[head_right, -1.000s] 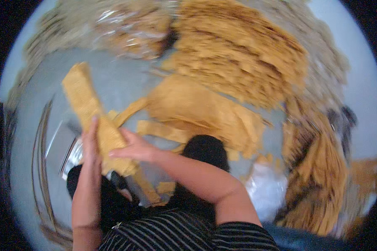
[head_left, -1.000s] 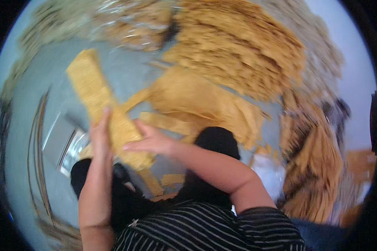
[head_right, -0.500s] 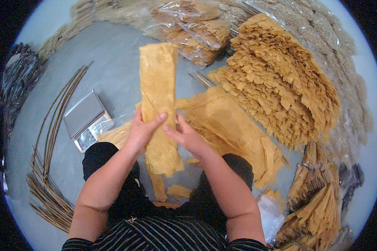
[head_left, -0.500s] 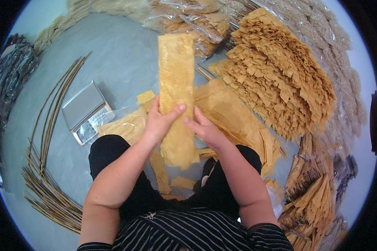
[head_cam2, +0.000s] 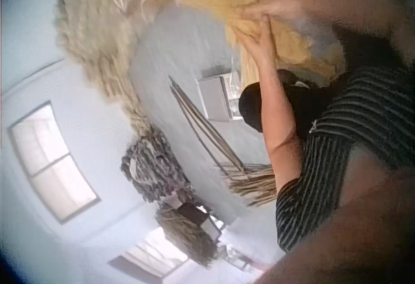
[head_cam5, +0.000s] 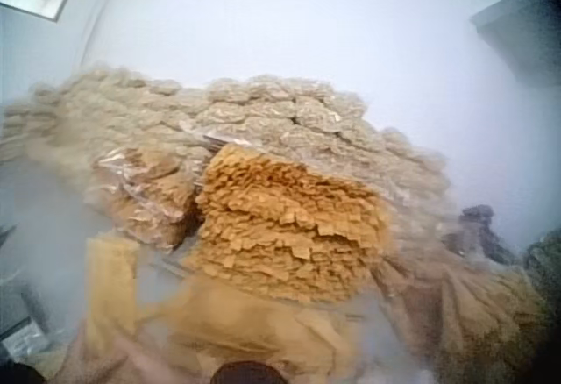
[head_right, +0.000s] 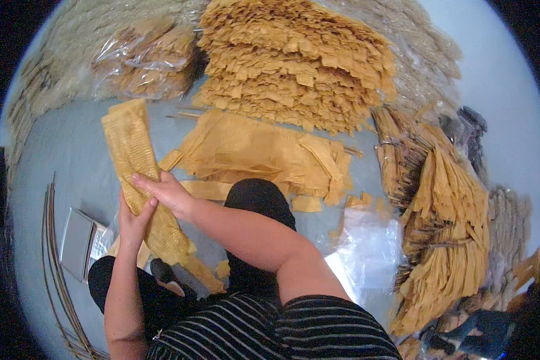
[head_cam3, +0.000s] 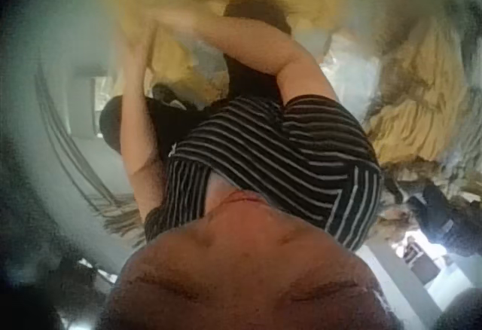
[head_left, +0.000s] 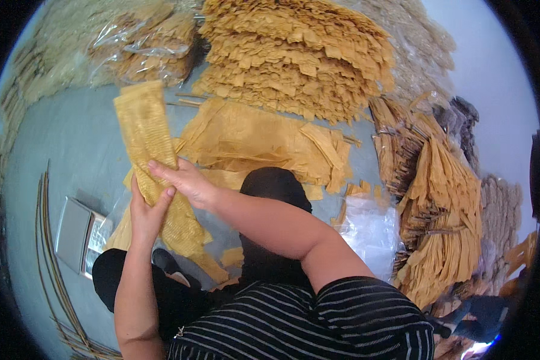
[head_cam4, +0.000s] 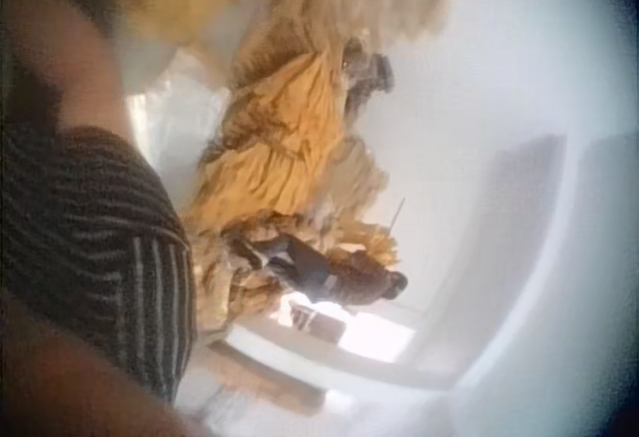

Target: The person sits on the floor and folds thin yellow sheets, placing them into clear plastic bags. They repeatedly pick up sheets, fold them, and pack them into bags, with a digital scale and stacks of sheets nearby.

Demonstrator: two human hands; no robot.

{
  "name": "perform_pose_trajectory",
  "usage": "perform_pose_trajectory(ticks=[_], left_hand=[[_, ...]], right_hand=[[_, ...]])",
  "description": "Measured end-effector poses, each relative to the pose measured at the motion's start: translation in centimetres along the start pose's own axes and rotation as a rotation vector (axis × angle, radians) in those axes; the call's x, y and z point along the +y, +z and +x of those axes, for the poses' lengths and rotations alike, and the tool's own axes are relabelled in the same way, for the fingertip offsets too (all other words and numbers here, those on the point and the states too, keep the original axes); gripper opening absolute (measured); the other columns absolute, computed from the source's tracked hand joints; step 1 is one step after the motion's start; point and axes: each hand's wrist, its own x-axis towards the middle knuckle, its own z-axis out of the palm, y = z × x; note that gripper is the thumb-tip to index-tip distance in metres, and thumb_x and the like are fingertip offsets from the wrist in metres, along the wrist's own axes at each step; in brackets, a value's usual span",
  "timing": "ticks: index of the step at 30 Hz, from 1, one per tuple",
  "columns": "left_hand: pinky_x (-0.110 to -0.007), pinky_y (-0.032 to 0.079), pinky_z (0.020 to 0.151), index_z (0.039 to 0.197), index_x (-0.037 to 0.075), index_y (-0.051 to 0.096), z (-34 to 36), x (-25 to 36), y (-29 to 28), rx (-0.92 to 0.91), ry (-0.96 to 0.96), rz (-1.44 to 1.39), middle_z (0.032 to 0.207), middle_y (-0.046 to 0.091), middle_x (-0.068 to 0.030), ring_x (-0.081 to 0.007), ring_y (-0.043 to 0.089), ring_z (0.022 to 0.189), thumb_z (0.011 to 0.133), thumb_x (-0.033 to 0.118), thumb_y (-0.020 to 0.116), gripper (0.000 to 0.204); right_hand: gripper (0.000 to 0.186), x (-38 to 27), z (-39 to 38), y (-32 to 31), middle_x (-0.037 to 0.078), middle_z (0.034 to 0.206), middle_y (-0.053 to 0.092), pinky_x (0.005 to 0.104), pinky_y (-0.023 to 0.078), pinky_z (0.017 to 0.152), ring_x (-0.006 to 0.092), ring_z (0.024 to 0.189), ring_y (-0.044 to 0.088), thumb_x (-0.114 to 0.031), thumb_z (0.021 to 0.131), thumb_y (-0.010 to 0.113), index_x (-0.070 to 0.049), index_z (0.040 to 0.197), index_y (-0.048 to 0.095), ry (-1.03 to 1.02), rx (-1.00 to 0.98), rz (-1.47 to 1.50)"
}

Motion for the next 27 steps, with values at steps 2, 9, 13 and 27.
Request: perform_pose_trajectory(ticks=[2, 9, 13, 27], left_hand=[[-0.032, 0.045, 0.09, 0.137, 0.002, 0.028, -0.6, 0.4, 0.9, -0.039, 0.006, -0.018, 0.121, 0.052, -0.0137, -0.0221, 0.054, 0.108, 0.078, 0.009, 0.071, 0.073], [-0.033, 0.041, 0.096, 0.139, 0.001, 0.027, -2.0, 2.1, 1.2, -0.195, -0.171, -0.266, 0.123, 0.051, -0.0141, -0.0225, 0.05, 0.114, 0.076, 0.01, 0.075, 0.08], [-0.034, 0.04, 0.098, 0.139, 0.001, 0.03, -0.8, 3.6, -1.7, -0.065, -0.039, 0.044, 0.125, 0.051, -0.0152, -0.0232, 0.05, 0.116, 0.074, 0.016, 0.078, 0.082], [-0.032, 0.049, 0.077, 0.139, 0.021, 0.039, 5.0, -12.3, -17.4, -0.286, -0.42, 0.307, 0.109, 0.061, -0.0091, -0.016, 0.059, 0.09, 0.089, 0.038, 0.058, 0.056]], right_hand=[[0.054, -2.0, -0.1, -0.1, 0.006, 0.115, 0.056, 0.0297, 0.045, 0.087, 0.0153, 0.102, 0.054, -0.04, 0.087, 0.063, -0.002, 0.124, 0.05, -0.044, 0.08, 0.007], [0.046, -3.6, 2.1, -1.9, 0.007, 0.103, 0.063, 0.0363, 0.051, 0.079, 0.0182, 0.092, 0.06, -0.042, 0.085, 0.065, -0.008, 0.113, 0.057, -0.141, 0.254, 0.322], [0.049, -5.5, 1.6, -0.6, 0.008, 0.11, 0.061, 0.0361, 0.048, 0.086, 0.0194, 0.101, 0.058, -0.037, 0.084, 0.068, -0.006, 0.119, 0.053, 0.066, 0.099, 0.332], [0.048, -1.0, 8.6, -3.6, 0.01, 0.109, 0.061, 0.0339, 0.048, 0.087, 0.0213, 0.098, 0.06, -0.014, 0.081, 0.067, 0.0, 0.123, 0.048, 0.425, 0.138, -0.548]])
